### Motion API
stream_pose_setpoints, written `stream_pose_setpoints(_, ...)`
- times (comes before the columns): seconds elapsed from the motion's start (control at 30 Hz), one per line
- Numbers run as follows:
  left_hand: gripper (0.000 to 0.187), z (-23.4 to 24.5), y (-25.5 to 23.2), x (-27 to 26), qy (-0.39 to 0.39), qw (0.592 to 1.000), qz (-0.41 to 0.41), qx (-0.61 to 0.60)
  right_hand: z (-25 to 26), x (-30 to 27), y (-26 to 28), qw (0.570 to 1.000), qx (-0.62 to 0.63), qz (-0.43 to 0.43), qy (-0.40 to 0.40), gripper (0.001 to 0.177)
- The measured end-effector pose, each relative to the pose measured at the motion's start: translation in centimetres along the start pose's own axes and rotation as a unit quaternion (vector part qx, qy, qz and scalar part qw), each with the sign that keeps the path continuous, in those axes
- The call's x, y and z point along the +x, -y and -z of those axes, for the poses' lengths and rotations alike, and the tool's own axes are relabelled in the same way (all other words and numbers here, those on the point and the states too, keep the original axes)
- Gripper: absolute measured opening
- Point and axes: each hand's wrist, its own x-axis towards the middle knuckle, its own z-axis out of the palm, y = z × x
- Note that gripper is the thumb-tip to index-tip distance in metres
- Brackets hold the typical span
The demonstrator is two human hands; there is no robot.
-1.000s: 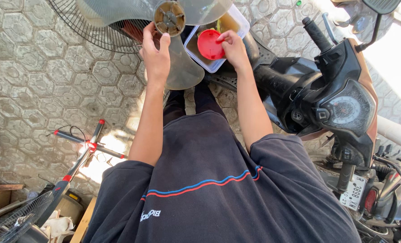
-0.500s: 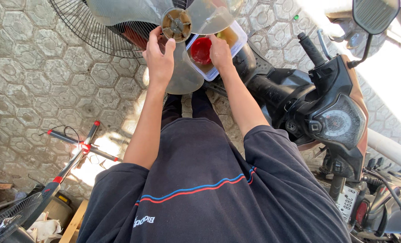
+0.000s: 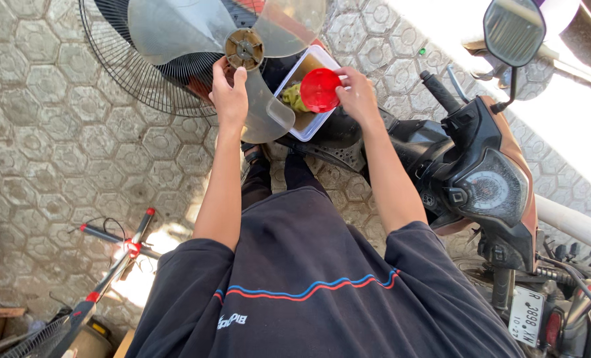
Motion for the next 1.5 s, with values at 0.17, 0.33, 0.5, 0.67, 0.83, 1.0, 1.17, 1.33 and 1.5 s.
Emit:
stream_pose_setpoints(0.17,0.039,-4.1,0.7,2.3,0.007,0.998,-0.012,0.057,4.9,0.0,2.6,0.990,0.132,-0.043,-0.003,0.036)
stream_pose_setpoints(0.33,0.041,-9.8,-0.5,3.2,0.046,0.995,-0.011,0.089,8.1,2.5,4.0,0.988,0.149,-0.020,-0.042,0.038)
stream_pose_setpoints(0.5,0.043,-15.6,-1.5,4.4,0.097,0.994,-0.002,0.055,9.7,6.8,5.0,0.975,0.180,0.030,-0.124,0.037)
stream_pose_setpoints(0.67,0.043,-19.9,-2.0,6.1,0.097,0.994,-0.011,0.049,8.7,9.5,6.6,0.951,0.034,0.186,-0.246,0.036)
stream_pose_setpoints(0.83,0.038,-22.1,-3.1,8.4,0.112,0.992,-0.012,-0.055,8.7,11.0,6.1,0.871,-0.106,0.362,-0.314,0.037)
stream_pose_setpoints(1.0,0.037,-22.3,-3.8,9.7,0.094,0.995,-0.037,-0.021,8.7,13.4,4.1,0.857,-0.089,0.350,-0.369,0.034)
stream_pose_setpoints(1.17,0.038,-20.2,-3.6,10.3,0.062,0.998,-0.017,-0.006,8.9,11.4,1.5,0.907,0.151,0.119,-0.373,0.031)
stream_pose_setpoints(1.33,0.041,-17.2,-4.4,11.8,0.049,0.997,-0.064,-0.016,6.2,8.0,-1.2,0.919,0.226,0.003,-0.324,0.040)
stream_pose_setpoints(1.5,0.042,-14.2,-5.4,12.7,0.025,0.992,-0.061,0.103,1.3,5.5,-3.4,0.957,0.201,-0.125,-0.167,0.037)
